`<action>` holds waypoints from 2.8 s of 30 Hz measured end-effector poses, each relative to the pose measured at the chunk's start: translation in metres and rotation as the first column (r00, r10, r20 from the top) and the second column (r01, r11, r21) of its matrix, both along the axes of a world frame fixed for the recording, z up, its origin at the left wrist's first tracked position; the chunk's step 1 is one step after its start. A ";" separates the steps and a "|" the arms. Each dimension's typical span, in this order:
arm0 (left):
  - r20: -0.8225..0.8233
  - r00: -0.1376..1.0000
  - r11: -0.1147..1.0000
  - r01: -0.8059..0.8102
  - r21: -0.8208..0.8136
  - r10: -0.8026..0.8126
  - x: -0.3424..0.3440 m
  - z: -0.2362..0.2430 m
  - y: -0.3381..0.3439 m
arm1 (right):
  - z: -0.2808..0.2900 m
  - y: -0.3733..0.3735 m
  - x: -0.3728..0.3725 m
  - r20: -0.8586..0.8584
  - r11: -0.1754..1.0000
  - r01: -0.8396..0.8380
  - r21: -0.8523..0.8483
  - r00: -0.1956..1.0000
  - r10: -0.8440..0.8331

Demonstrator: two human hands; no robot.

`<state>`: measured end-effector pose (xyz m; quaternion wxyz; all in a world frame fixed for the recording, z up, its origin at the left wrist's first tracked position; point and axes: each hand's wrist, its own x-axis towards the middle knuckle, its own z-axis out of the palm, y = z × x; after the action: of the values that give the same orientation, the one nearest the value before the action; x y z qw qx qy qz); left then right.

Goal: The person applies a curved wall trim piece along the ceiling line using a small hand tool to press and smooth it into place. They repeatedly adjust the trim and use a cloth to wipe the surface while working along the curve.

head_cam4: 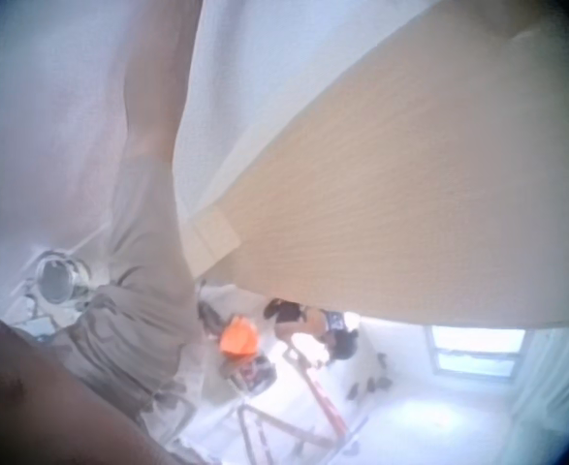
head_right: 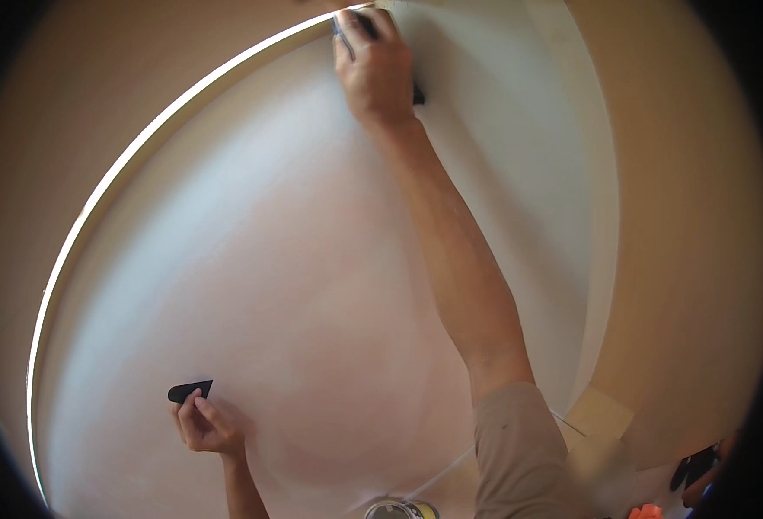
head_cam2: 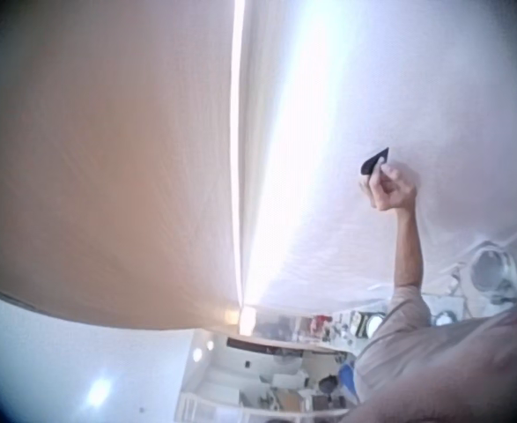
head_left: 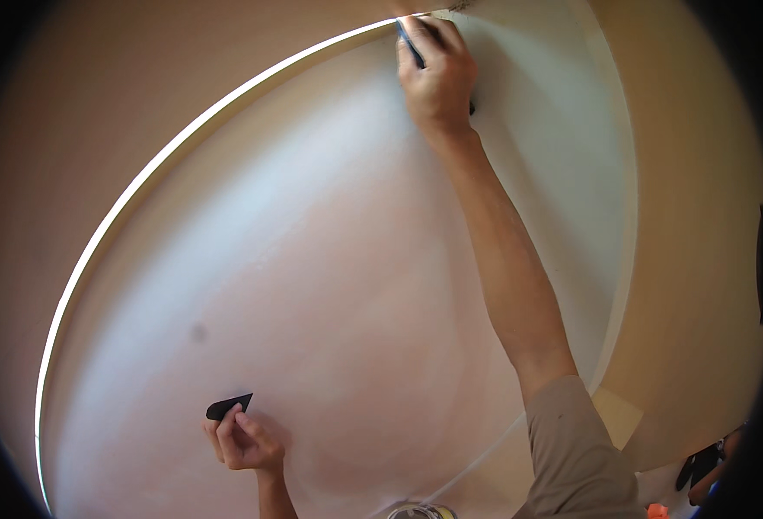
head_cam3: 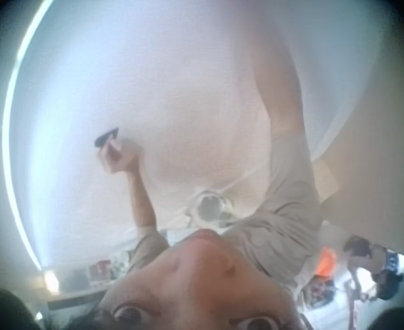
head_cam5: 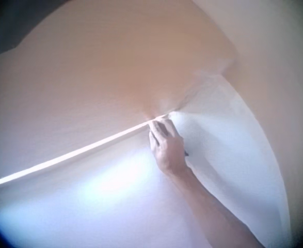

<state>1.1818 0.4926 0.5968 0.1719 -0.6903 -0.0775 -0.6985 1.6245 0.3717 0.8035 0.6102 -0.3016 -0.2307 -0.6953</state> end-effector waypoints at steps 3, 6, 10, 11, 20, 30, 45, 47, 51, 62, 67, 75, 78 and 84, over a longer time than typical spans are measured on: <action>-0.009 0.999 1.000 0.030 0.006 -0.030 0.006 0.000 0.003 | 0.001 0.002 -0.002 -0.061 0.996 -0.062 0.059 0.996 0.065; 0.000 1.000 1.000 0.015 -0.005 -0.015 0.005 -0.001 0.003 | -0.005 0.009 -0.030 0.121 0.998 -0.012 -0.066 0.992 0.020; 0.066 0.997 0.999 0.044 -0.011 -0.043 0.000 -0.004 0.008 | -0.005 0.003 0.002 0.013 0.997 -0.009 -0.078 1.000 0.010; 0.089 0.994 0.998 0.058 -0.013 -0.057 0.001 -0.006 0.010 | -0.005 0.000 0.013 -0.025 0.997 0.020 -0.068 0.999 -0.022; 0.088 0.993 0.997 0.081 -0.016 -0.080 0.004 -0.004 0.010 | -0.001 0.024 -0.023 0.035 0.990 -0.016 -0.138 0.999 0.021; 0.088 0.994 0.998 0.067 -0.014 -0.066 0.007 -0.002 0.007 | -0.005 0.035 -0.067 0.107 0.986 -0.049 -0.162 0.992 0.067; -0.015 1.000 0.998 0.022 0.064 -0.021 0.004 0.008 0.004 | 0.017 0.011 -0.024 -0.061 0.930 -0.221 0.295 0.967 0.249; -0.022 0.999 0.997 0.031 0.073 -0.029 0.007 0.008 0.004 | 0.014 0.018 -0.025 -0.115 0.941 -0.232 0.247 0.957 0.266; 0.006 0.999 0.998 0.044 0.044 -0.044 0.005 0.006 0.005 | 0.005 0.032 -0.076 0.052 0.968 -0.229 0.106 0.973 0.224; 0.005 0.997 0.997 0.071 0.038 -0.071 0.006 0.005 0.005 | 0.015 0.022 -0.042 0.043 0.985 -0.008 0.171 0.999 0.000; -0.022 0.999 0.998 0.048 0.044 -0.047 0.001 0.008 0.004 | 0.002 0.066 -0.166 0.204 0.965 -0.241 -0.103 0.944 0.258; -0.032 0.998 0.997 0.047 0.060 -0.046 0.004 0.011 0.003 | 0.007 0.036 -0.125 0.041 0.985 -0.173 -0.008 0.984 0.173; -0.001 0.998 0.997 0.056 0.049 -0.056 0.004 0.007 0.005 | -0.001 0.052 -0.145 0.163 0.982 -0.165 -0.095 0.970 0.179; -0.011 0.997 0.996 0.076 0.044 -0.076 0.005 0.009 0.005 | 0.000 0.043 -0.145 0.070 0.979 -0.185 -0.083 0.979 0.191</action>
<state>1.1866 0.4977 0.6057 0.1608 -0.6921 -0.0351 -0.7028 1.4794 0.4150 0.8033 0.6520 -0.2743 -0.3081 -0.6362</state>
